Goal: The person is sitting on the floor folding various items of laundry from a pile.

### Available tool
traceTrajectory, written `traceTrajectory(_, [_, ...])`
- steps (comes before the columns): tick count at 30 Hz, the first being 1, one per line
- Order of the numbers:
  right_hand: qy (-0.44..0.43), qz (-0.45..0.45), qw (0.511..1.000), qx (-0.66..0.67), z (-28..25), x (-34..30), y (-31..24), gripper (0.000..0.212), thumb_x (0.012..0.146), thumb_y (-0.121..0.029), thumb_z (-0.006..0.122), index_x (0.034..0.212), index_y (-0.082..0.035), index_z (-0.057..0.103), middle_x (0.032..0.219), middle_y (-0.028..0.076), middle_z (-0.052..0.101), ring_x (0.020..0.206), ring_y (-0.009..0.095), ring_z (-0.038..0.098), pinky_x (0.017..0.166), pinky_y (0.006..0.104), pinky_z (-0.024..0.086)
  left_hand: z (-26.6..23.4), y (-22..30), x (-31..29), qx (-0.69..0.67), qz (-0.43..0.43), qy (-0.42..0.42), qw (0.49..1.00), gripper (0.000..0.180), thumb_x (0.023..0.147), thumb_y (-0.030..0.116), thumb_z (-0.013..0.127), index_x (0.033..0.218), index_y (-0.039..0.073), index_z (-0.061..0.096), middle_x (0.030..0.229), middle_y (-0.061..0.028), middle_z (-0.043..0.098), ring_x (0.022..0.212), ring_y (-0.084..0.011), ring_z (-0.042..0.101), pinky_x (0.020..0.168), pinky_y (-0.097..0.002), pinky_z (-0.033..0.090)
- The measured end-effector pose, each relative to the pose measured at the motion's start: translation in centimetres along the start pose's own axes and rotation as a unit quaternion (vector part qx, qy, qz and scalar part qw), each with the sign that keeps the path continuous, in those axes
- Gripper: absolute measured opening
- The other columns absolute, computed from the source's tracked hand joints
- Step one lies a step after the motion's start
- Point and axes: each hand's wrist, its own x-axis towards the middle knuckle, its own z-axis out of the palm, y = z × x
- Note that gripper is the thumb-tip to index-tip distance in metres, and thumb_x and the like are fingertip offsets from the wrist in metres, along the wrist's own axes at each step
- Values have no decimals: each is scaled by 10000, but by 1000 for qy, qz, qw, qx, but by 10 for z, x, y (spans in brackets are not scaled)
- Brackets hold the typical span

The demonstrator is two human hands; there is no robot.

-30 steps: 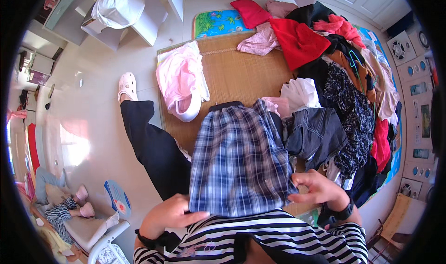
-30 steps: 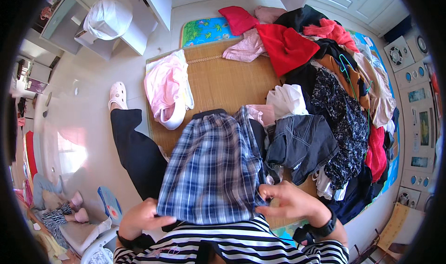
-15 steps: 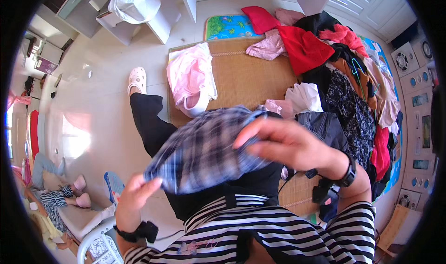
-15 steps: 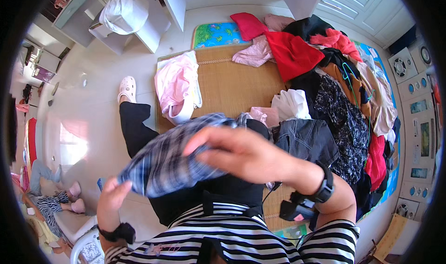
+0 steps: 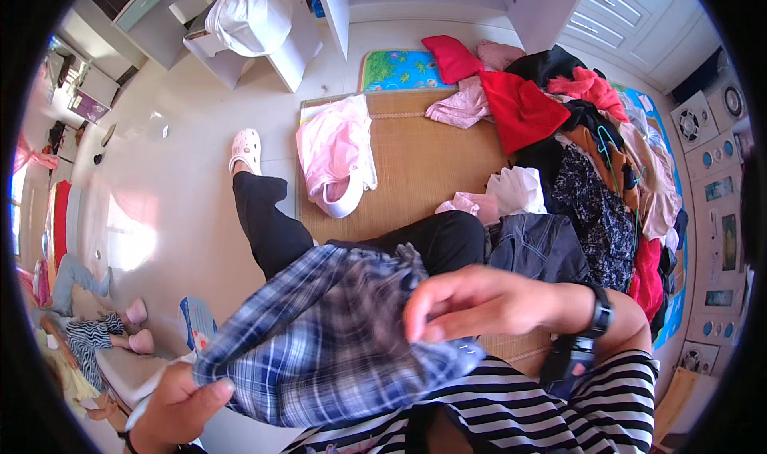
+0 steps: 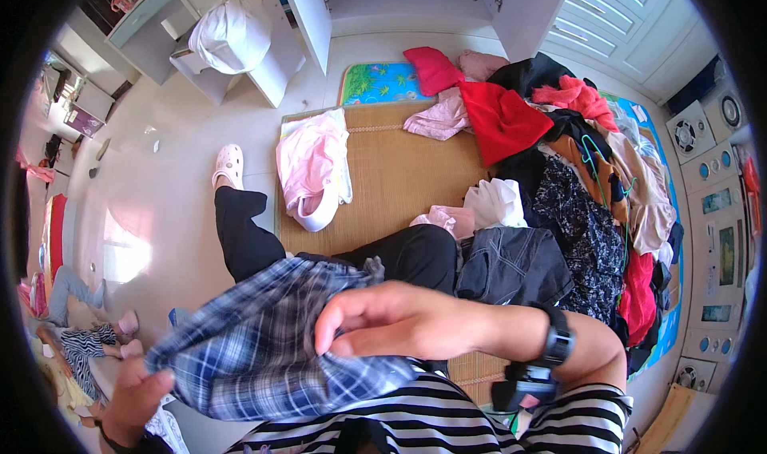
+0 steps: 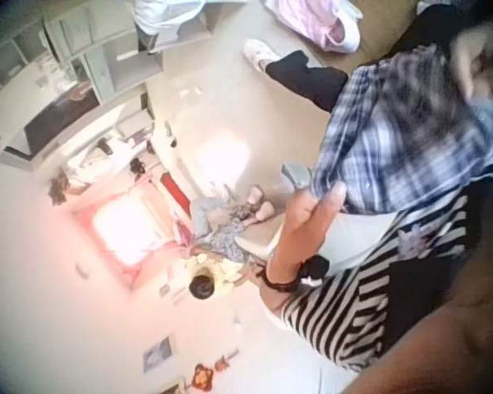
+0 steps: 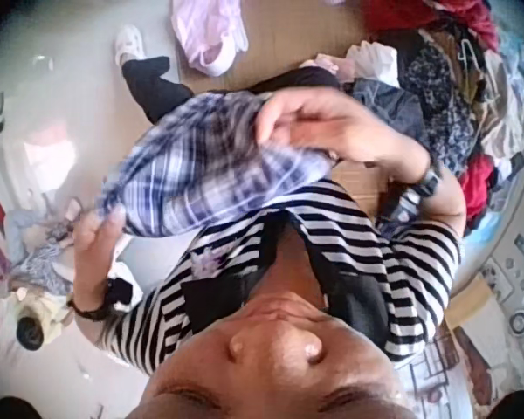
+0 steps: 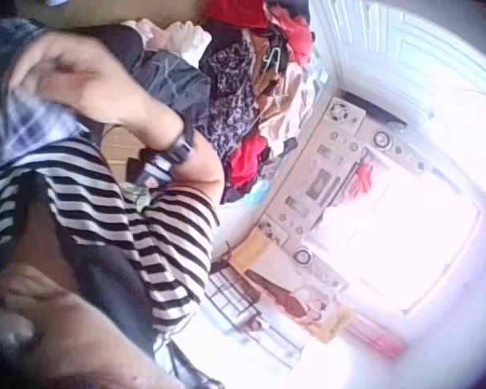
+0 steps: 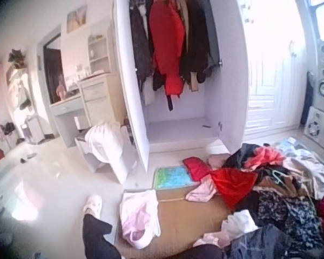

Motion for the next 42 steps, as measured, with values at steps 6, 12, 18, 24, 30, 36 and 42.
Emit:
traceTrajectory(6, [254,-254,931,-70,-2,-43,-87,130,846,-112,456,947,-33,476,850,31,530,800,111,539,696,232,437,-7,110,28,71,165,110,978,233,797,123,485,1005,18,483,983,-89,512,883,-155,507,771,-303,416])
traceTrajectory(12, [392,-384,812,-200,-30,-87,-152,314,869,-98,357,1160,19,383,1111,149,475,999,167,504,887,323,409,-13,197,104,20,555,-15,831,362,901,190,339,1205,4,404,1221,-96,415,1145,-183,388,994,-294,277])
traceTrajectory(18, [207,-393,855,-267,31,-126,-97,433,893,-171,283,1270,33,228,1275,238,304,1166,296,366,973,376,321,32,150,138,-25,603,-71,795,313,837,114,453,1131,8,481,1111,-120,504,1052,-181,467,885,-300,351])
traceTrajectory(24, [75,-38,945,-316,26,-143,-28,106,793,-38,538,862,14,600,784,110,609,644,190,586,573,249,450,57,56,136,224,483,-459,711,164,805,95,528,854,-53,577,735,-163,580,610,-298,555,545,-331,437])
traceTrajectory(30, [83,161,977,-116,2,-139,46,179,832,-71,517,995,-11,560,878,55,601,790,105,555,681,216,431,92,31,187,186,299,-594,723,222,854,156,481,754,-35,535,594,-167,499,526,-300,492,494,-342,383])
traceTrajectory(36, [257,144,941,-167,-44,-127,44,175,807,-99,555,977,-62,558,809,-44,532,726,24,453,637,185,381,95,40,253,174,238,-612,734,242,863,175,479,707,2,544,585,-66,532,512,-139,488,487,-319,371])
traceTrajectory(42, [557,-35,792,-246,-163,-107,88,216,847,-142,474,1030,-36,518,857,-13,521,805,66,462,722,192,370,150,2,374,-75,190,-201,958,526,829,367,494,1172,-17,382,1089,-131,508,999,-209,501,847,-288,395])
